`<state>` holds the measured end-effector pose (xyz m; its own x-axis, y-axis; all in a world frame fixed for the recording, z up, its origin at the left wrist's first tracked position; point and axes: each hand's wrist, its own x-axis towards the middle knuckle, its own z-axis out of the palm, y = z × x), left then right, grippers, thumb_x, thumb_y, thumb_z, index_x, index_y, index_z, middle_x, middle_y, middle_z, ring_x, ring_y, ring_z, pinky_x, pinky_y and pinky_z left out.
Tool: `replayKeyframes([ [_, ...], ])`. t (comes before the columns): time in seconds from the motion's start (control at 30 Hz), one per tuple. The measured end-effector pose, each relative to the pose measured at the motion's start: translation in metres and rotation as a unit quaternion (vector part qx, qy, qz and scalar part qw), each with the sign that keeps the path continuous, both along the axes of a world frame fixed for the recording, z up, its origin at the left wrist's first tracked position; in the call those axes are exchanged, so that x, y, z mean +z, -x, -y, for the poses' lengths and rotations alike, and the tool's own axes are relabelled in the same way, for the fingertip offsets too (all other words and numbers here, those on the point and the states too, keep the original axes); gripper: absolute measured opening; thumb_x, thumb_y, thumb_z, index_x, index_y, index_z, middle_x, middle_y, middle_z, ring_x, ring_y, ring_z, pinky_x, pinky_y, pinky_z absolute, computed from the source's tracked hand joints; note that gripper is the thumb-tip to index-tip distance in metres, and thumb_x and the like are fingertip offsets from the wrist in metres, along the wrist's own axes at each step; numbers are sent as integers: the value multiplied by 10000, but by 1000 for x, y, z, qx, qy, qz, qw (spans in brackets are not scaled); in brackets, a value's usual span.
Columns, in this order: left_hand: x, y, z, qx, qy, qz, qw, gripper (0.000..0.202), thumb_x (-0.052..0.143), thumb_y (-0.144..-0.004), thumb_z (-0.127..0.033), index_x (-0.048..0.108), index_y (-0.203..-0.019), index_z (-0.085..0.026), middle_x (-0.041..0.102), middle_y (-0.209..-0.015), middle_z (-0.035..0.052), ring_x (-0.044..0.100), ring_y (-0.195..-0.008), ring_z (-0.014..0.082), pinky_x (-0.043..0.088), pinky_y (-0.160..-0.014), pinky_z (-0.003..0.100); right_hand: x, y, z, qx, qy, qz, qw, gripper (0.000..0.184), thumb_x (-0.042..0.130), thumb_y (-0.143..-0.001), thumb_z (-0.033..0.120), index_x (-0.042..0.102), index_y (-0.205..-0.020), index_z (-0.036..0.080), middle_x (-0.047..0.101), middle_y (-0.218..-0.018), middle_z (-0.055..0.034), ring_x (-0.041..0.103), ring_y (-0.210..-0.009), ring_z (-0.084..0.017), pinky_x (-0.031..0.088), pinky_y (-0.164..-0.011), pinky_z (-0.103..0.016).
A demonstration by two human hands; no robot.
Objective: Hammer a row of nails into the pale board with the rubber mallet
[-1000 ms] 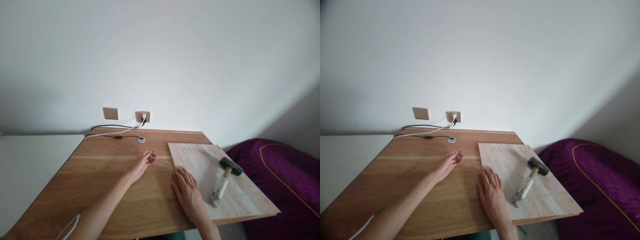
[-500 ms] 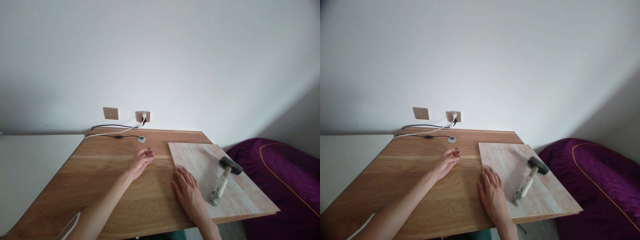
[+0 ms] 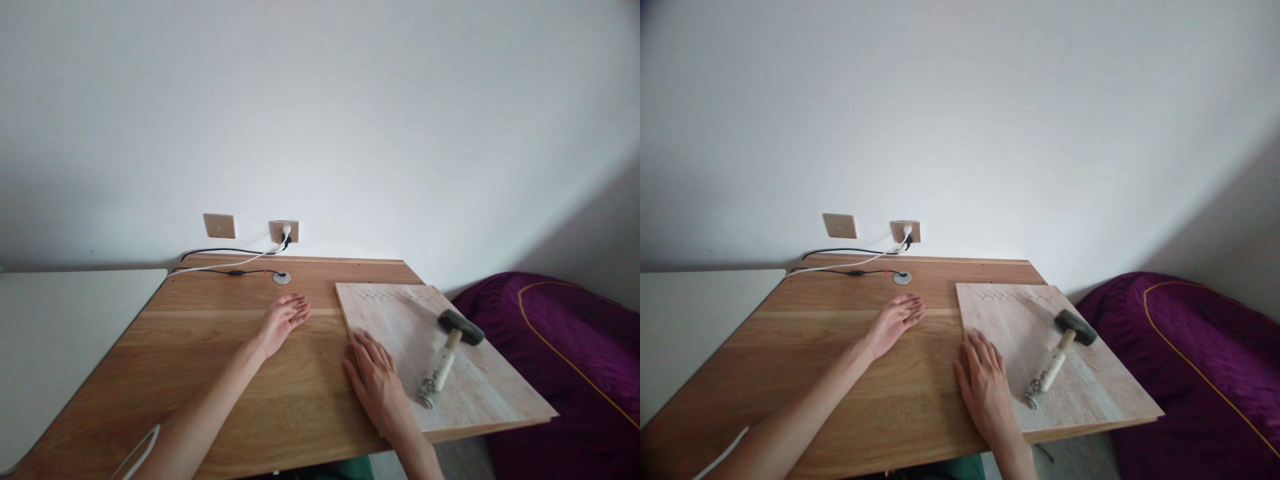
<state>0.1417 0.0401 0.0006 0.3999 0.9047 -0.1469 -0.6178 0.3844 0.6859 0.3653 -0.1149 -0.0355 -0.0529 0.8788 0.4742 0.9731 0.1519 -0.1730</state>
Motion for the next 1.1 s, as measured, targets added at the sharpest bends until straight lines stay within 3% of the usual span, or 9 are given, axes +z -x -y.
replayKeyframes([
  [0.17,-3,2,-2,-14,21,18,1000,150,623,-884,-110,718,-998,-125,776,-1170,145,749,-1109,296,538,-1111,495,1,0,0,-3,3,-7,1000,312,515,-1061,318,661,-1305,191,642,-1471,-131,535,-1432,-311,479,-1159,-532],
  [0.3,-4,2,-5,-21,33,24,999,165,553,-964,-181,709,-986,-131,767,-1222,154,746,-1135,308,505,-1148,501,2,1,0,-4,8,-8,1000,316,506,-1065,328,667,-1301,194,643,-1469,-133,531,-1435,-310,481,-1155,-533],
  [0.47,-6,3,-6,-30,11,33,999,132,635,-881,-152,691,-995,-117,729,-1297,199,715,-1213,337,423,-1213,512,4,1,1,-5,12,-2,1000,313,508,-1064,323,661,-1299,184,639,-1473,-138,534,-1429,-320,483,-1151,-545],
  [0.57,-8,1,-5,-33,-32,21,999,355,659,-692,32,687,-1006,-132,744,-1282,154,724,-1198,315,391,-1238,504,5,2,0,-3,15,-4,1000,307,503,-1067,322,655,-1300,189,635,-1477,-136,525,-1439,-317,479,-1155,-545],
  [0.63,-8,0,-3,-22,-48,5,999,436,664,-650,100,686,-1010,-145,758,-1255,125,737,-1171,282,392,-1240,485,5,2,0,-3,13,-8,1000,300,501,-1069,318,651,-1299,199,637,-1475,-132,523,-1442,-312,472,-1162,-541],
  [0.77,-8,-2,-2,-1,-53,0,999,295,768,-767,-2,692,-1012,-148,765,-1230,119,747,-1146,269,436,-1209,474,5,3,1,-2,4,-9,1000,289,510,-1063,313,657,-1288,205,648,-1460,-129,535,-1430,-315,475,-1157,-534],
  [0.9,-7,-2,-4,-10,-47,0,999,317,779,-737,6,699,-1001,-150,770,-1225,102,752,-1139,278,436,-1204,456,7,3,1,-4,5,-5,1000,297,513,-1059,310,660,-1290,195,646,-1463,-130,542,-1422,-317,479,-1154,-524],
  [1.1,-6,-2,-4,-14,-34,9,999,167,796,-866,-156,689,-994,-150,767,-1223,126,750,-1144,280,428,-1206,481,6,3,1,-5,11,-4,1000,297,507,-1064,318,665,-1282,193,640,-1473,-129,532,-1431,-322,480,-1144,-535],
])
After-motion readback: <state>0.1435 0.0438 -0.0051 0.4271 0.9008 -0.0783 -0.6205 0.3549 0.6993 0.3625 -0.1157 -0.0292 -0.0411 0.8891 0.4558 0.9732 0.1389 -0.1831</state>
